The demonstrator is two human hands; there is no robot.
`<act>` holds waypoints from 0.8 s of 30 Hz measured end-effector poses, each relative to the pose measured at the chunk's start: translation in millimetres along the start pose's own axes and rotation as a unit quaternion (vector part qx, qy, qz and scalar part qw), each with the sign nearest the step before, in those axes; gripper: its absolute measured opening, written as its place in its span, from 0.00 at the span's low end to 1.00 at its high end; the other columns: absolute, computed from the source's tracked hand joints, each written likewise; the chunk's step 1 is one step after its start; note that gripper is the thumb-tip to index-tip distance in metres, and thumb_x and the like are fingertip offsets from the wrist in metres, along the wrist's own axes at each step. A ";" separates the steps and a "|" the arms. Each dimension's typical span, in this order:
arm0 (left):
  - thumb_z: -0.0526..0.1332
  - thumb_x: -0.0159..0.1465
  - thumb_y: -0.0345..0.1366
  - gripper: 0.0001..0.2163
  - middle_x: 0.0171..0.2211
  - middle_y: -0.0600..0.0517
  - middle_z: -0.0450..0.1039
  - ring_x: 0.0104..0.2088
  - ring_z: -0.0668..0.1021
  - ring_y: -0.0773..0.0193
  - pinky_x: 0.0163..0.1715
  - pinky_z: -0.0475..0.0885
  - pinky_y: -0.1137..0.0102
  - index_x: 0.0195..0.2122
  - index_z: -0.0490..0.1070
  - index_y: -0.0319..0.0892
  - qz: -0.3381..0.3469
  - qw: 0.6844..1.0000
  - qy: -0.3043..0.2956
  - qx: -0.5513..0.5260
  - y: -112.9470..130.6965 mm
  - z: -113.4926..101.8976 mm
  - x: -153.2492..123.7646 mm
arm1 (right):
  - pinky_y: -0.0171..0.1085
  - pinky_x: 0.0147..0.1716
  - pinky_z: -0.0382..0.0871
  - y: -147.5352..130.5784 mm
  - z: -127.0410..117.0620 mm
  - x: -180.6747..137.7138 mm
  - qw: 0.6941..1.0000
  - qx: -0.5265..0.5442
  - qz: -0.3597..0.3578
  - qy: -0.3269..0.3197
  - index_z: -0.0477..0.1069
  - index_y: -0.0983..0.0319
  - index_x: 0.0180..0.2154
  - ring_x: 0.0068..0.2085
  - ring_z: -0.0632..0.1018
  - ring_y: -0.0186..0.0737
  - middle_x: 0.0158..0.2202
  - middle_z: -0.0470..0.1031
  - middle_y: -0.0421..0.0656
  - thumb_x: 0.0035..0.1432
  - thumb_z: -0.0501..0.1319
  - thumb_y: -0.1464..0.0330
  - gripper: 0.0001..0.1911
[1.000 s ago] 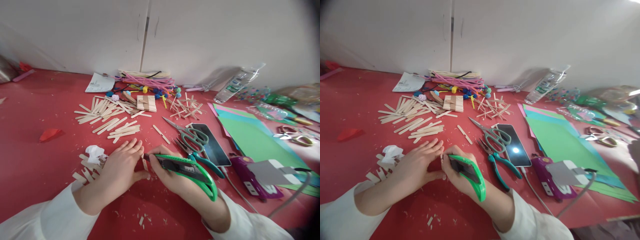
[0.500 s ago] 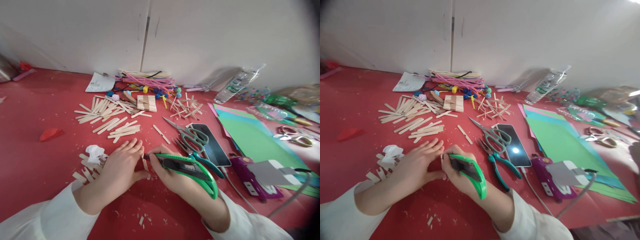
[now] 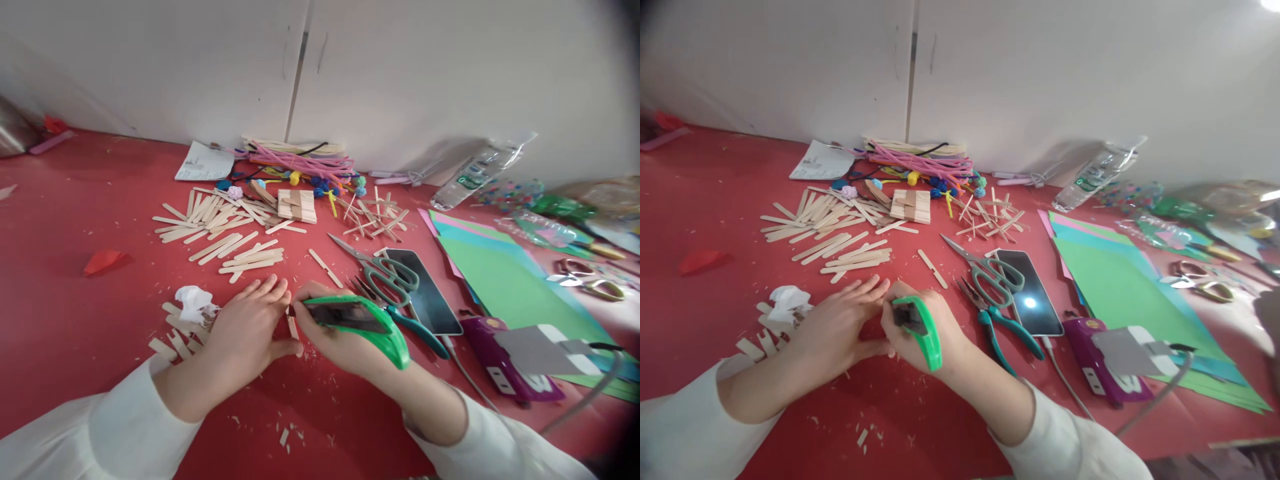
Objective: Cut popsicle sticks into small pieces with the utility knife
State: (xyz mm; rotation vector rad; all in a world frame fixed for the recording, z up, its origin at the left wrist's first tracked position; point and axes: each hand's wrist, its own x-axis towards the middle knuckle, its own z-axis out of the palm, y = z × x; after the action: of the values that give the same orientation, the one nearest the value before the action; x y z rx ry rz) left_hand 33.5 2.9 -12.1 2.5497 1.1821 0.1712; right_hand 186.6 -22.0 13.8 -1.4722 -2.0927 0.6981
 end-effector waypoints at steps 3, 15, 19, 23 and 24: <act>0.61 0.56 0.48 0.26 0.58 0.40 0.60 0.59 0.60 0.49 0.57 0.57 0.56 0.52 0.66 0.38 0.009 1.000 -0.017 -0.007 0.2 -2.8 0.7 | 0.35 0.28 0.68 -1.5 -0.7 5.0 1.000 -0.004 -0.001 -0.006 0.60 0.59 0.26 0.27 0.74 0.37 0.23 0.71 0.40 0.56 0.49 0.70 0.07; 0.59 0.54 0.34 0.21 0.58 0.43 0.62 0.60 0.60 0.52 0.57 0.58 0.56 0.50 0.67 0.38 0.019 0.999 0.028 -0.011 -3.8 1.3 -5.6 | 0.33 0.19 0.60 10.1 10.0 -18.3 0.971 -0.107 -0.214 -0.025 0.64 0.60 0.26 0.20 0.67 0.34 0.21 0.69 0.40 0.57 0.48 0.75 0.11; 0.57 0.52 0.28 0.25 0.59 0.42 0.60 0.60 0.60 0.52 0.57 0.57 0.56 0.53 0.64 0.36 0.022 1.000 0.010 0.016 -3.3 -0.8 -6.6 | 0.35 0.19 0.59 11.5 10.4 -20.2 0.918 -0.234 -0.321 -0.013 0.67 0.64 0.31 0.22 0.69 0.38 0.23 0.71 0.45 0.58 0.46 0.77 0.13; 0.61 0.55 0.41 0.23 0.58 0.43 0.61 0.60 0.60 0.52 0.57 0.58 0.57 0.51 0.67 0.37 0.006 1.000 0.007 0.027 -1.6 -0.7 -3.6 | 0.32 0.20 0.61 18.5 8.0 -17.8 0.969 -0.086 -0.232 0.027 0.66 0.61 0.31 0.21 0.69 0.33 0.22 0.69 0.39 0.58 0.49 0.74 0.09; 0.61 0.55 0.44 0.25 0.58 0.42 0.61 0.60 0.60 0.51 0.57 0.58 0.57 0.51 0.67 0.37 0.001 1.000 0.008 0.026 -1.4 -0.2 -2.8 | 0.31 0.21 0.61 18.9 6.8 -16.9 0.981 -0.037 -0.185 0.050 0.66 0.60 0.31 0.21 0.69 0.32 0.21 0.69 0.38 0.58 0.49 0.73 0.08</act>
State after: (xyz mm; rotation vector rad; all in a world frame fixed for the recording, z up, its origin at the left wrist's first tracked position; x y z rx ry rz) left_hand 30.6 1.6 -12.3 2.5990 1.2060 0.1620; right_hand 200.6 -33.4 -5.3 -1.0816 -2.2465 0.3978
